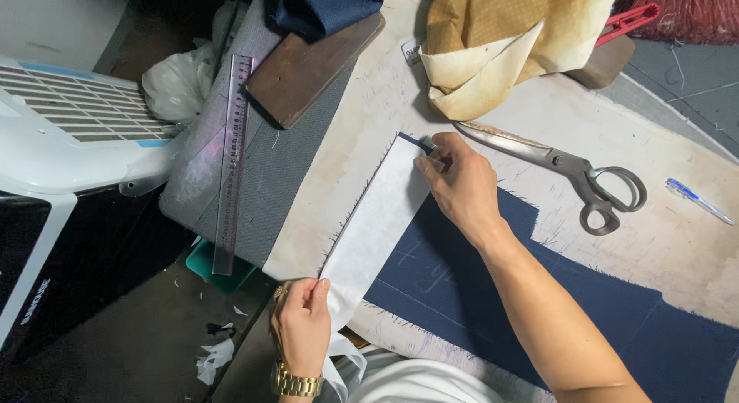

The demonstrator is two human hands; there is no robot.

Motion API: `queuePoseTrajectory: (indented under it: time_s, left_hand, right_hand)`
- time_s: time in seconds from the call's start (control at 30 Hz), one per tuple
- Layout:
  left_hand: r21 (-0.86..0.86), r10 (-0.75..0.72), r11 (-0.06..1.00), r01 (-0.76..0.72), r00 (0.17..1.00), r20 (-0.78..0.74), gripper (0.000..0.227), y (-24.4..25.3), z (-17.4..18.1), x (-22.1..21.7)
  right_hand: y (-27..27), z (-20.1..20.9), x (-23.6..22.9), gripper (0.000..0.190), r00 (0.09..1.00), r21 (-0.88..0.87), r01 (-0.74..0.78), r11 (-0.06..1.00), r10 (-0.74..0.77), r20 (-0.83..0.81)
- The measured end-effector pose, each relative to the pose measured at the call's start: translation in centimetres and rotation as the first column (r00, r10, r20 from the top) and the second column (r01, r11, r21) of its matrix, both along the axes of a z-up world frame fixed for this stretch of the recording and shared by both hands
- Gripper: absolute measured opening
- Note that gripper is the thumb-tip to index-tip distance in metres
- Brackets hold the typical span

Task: The person uses snippers to cut small notches into the edge of a blue fabric piece. They then align a strip of white interfacing along the edge, hold it in place with metal weights, and cut the strip to size using scissors.

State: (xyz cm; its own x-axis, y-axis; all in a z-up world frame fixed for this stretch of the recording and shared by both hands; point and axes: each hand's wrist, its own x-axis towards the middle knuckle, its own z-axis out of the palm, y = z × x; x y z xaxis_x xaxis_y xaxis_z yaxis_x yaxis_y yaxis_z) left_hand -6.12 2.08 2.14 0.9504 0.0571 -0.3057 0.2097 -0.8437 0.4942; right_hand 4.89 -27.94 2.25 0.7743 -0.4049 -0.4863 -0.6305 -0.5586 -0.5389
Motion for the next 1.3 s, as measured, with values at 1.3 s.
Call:
queuePoseTrajectory:
  time_s: [1.3]
  left_hand:
    - [0.013,0.136,0.99,-0.138,0.948,-0.287,0.021,-0.7,0.3,1.7]
  right_hand:
    - [-1.1,-1.2,-0.1,0.039,0.996,0.016,0.001,1.0,-0.003,0.092]
